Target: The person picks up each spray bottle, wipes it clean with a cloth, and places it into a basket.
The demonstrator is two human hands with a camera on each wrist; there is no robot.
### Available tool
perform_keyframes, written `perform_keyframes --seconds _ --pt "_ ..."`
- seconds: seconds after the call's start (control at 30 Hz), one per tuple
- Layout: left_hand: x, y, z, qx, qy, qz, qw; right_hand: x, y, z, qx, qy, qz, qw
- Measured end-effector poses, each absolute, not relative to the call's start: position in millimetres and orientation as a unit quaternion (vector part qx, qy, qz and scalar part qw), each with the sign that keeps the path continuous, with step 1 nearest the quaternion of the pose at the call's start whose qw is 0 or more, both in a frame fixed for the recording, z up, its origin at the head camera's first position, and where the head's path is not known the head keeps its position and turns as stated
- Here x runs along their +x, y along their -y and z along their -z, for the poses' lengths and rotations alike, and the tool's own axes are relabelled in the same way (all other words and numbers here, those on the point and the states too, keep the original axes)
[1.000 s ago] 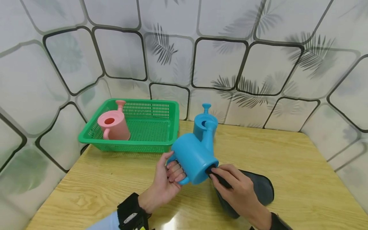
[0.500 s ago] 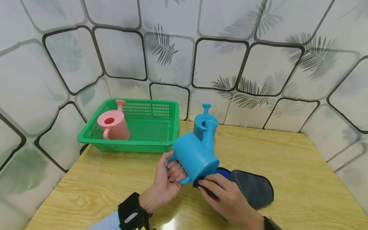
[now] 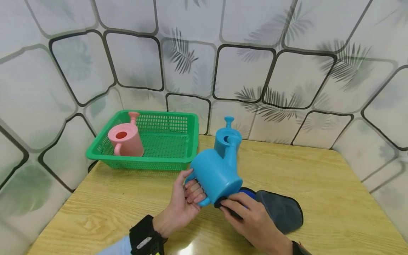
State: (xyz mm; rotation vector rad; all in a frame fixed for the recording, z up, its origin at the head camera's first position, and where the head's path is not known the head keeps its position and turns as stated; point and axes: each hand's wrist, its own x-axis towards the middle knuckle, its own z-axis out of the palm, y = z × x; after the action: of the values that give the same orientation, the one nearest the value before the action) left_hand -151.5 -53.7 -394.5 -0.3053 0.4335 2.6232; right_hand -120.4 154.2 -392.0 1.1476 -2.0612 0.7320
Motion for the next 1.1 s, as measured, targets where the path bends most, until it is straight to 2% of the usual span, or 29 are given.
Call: perform_keyframes --seconds 0.73,1.1 --pt "-148 58 397 -0.102 -0.169 -0.953 0.229 -140 -188 390 0.335 0.805 -0.296 0.39" --pt "-146 57 398 -0.105 -0.153 -0.956 0.228 -133 -186 388 0.338 0.822 -0.297 0.348"
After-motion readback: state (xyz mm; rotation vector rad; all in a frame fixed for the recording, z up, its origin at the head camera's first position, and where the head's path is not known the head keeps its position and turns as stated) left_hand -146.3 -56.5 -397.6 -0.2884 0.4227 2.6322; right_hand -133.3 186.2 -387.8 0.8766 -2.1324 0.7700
